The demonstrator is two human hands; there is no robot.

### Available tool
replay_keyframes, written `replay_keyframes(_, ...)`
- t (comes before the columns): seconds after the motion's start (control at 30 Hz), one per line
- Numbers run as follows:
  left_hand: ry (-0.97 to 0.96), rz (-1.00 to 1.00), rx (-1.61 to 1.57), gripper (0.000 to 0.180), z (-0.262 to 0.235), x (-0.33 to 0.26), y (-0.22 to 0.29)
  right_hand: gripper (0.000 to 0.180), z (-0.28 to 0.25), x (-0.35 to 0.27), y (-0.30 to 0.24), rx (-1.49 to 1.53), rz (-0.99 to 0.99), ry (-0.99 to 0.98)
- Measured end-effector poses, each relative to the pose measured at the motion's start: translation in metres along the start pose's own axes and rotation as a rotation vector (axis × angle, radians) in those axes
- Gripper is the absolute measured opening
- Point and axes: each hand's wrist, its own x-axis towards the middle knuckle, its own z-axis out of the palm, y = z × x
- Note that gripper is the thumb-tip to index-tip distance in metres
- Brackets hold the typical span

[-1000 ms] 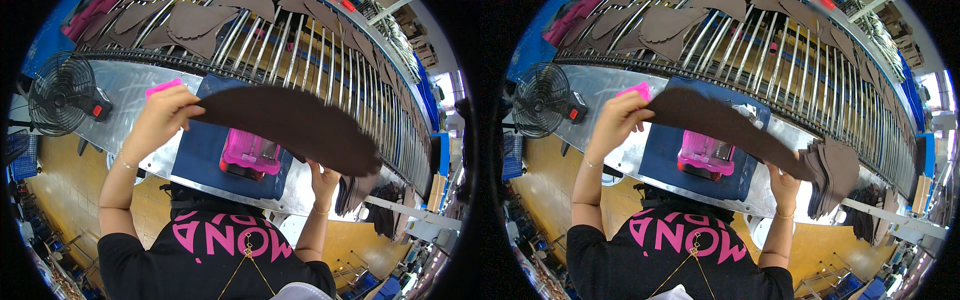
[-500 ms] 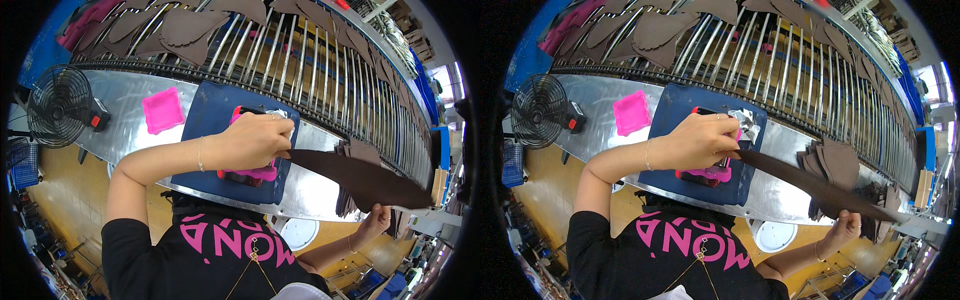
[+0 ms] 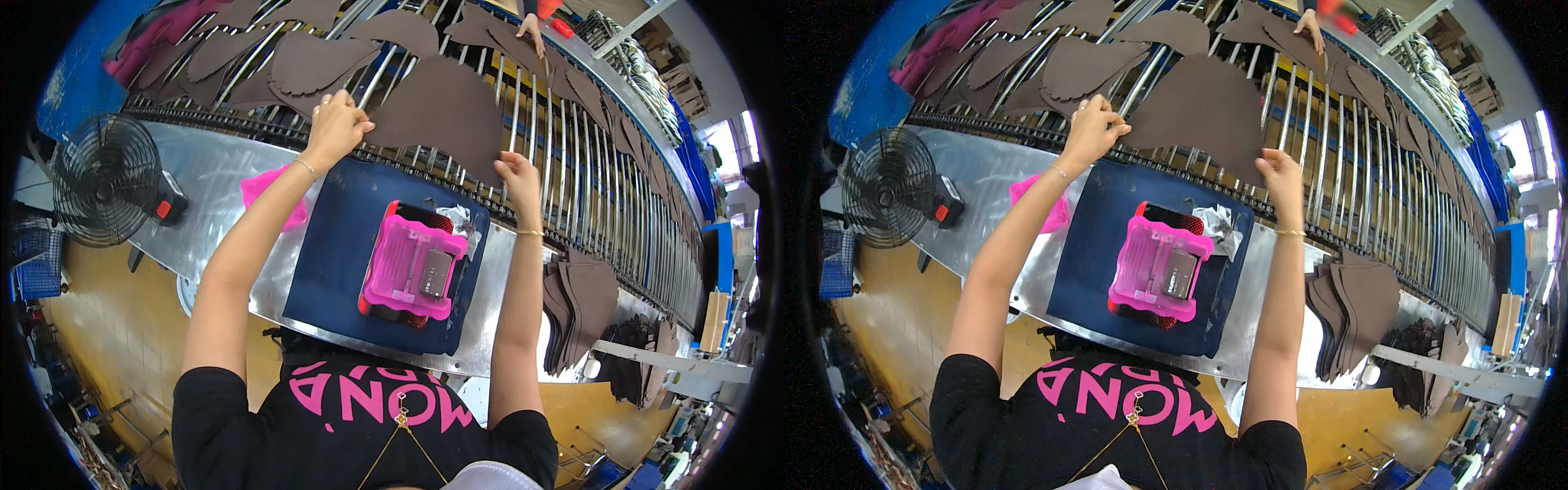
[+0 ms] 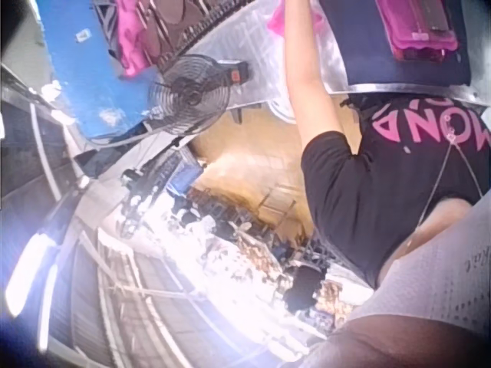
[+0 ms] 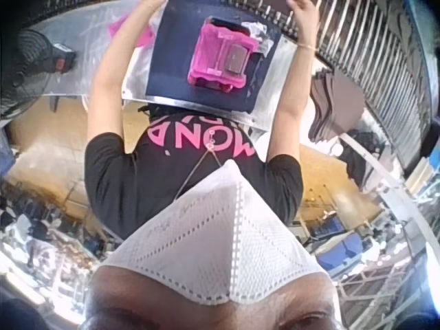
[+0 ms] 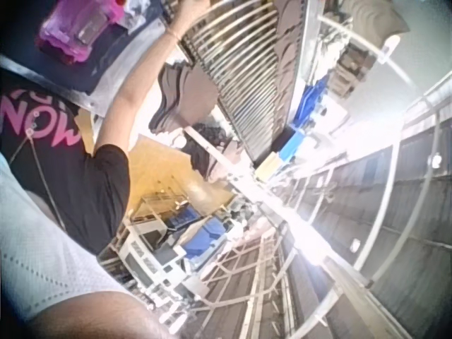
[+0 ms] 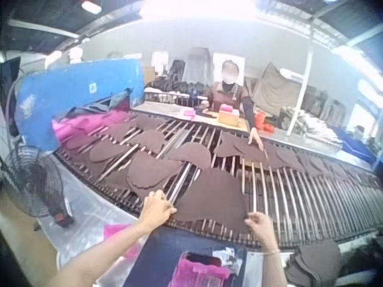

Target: The person repeatedly picks up brown fabric pieces from a stack and places them onto a moving conveyor belt. The pieces are handled one at a time and arranged along the belt as it advances.

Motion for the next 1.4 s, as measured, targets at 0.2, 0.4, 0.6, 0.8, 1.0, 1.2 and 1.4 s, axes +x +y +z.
replay_keyframes(0.2,-0.099,-0.146,0.171,0.018,0.024,0.003,-0.026,0.027,0.051,0.027,0.011,-0.178,0.120,-0.030)
replay_keyframes(0.4,-0.015,-0.085,0.236,0.040,0.026,0.004,-0.031,0.028,-0.010,-0.027,-0.014,-0.094,0.084,0.307)
replay_keyframes(0.6,0.003,0.011,0.085,0.047,-0.004,-0.010,-0.045,0.029,-0.165,-0.188,0.048,-0.730,0.327,0.916)
replay_keyframes(0.8,-0.044,0.000,-0.113,0.044,-0.023,-0.014,-0.024,0.055,-0.232,-0.307,0.124,-0.891,1.145,0.750)
replay_keyframes(1.0,-0.010,0.074,-0.148,0.043,-0.043,-0.021,0.020,0.042,-0.226,-0.302,0.089,-1.200,0.929,0.766)
replay_keyframes(1.2,-0.038,0.109,-0.249,0.040,-0.061,-0.025,0.044,0.015,-0.232,-0.253,-0.007,-0.961,0.641,0.721)
replay_keyframes(1.4,-0.065,0.228,-0.468,0.051,-0.075,-0.025,0.111,0.019,-0.180,-0.213,-0.135,-0.306,-0.122,0.935)
